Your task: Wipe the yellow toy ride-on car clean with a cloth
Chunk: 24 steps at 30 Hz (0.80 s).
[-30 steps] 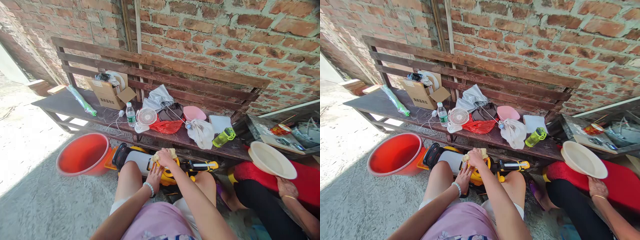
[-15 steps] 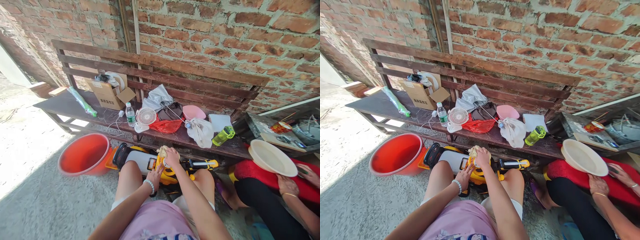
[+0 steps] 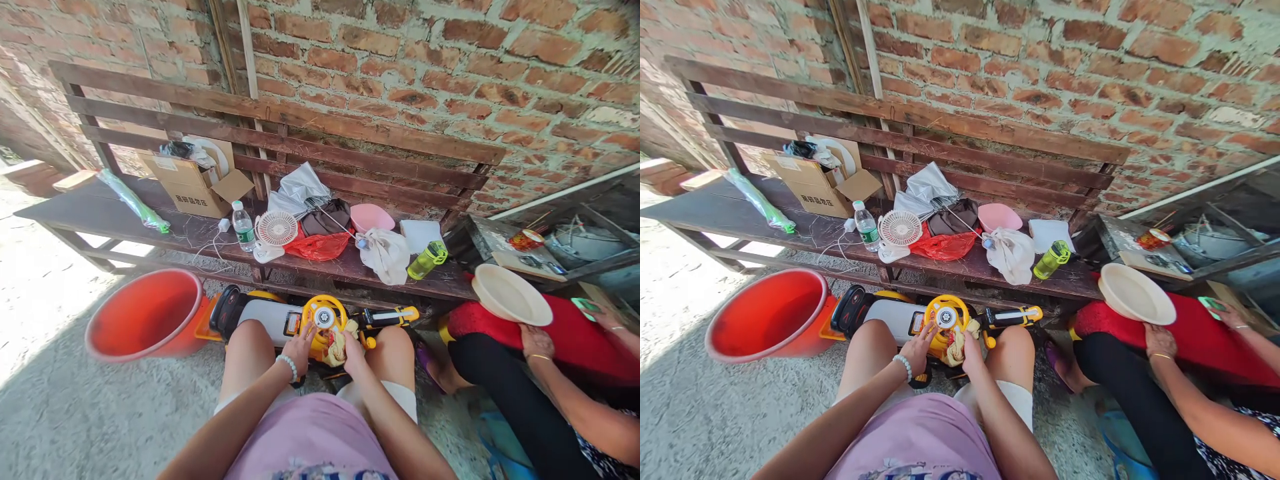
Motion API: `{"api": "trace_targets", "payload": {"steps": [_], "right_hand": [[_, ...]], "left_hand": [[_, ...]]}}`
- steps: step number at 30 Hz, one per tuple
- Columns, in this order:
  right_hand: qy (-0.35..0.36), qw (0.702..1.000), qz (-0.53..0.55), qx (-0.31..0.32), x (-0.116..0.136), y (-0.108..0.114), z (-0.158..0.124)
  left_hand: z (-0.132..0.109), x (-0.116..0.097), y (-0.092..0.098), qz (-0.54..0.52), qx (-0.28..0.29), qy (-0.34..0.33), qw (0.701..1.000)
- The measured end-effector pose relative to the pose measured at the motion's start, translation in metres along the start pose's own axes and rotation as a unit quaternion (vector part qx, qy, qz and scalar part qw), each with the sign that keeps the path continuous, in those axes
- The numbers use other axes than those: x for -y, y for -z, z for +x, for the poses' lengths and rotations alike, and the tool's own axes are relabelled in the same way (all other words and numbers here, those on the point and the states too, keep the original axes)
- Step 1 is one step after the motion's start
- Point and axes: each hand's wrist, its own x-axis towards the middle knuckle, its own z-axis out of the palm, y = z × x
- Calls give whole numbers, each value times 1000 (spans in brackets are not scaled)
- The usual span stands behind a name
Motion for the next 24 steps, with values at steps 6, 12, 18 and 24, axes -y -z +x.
{"api": "trace_targets", "payload": {"steps": [6, 12, 18, 24], "right_hand": [[-102, 949, 271, 125, -20, -30, -24], [-132, 933, 316, 111, -20, -16, -15], [-134, 916, 377, 23, -22, -14, -2], [-137, 906, 392, 77, -30, -19, -6]], "left_hand": [[-1, 1, 5, 15, 10, -11, 1000], [-2, -9, 1, 18, -7, 1, 1000], [-2, -8, -3, 41, -9, -8, 999], [2, 3, -9, 43, 2, -6, 999]]}}
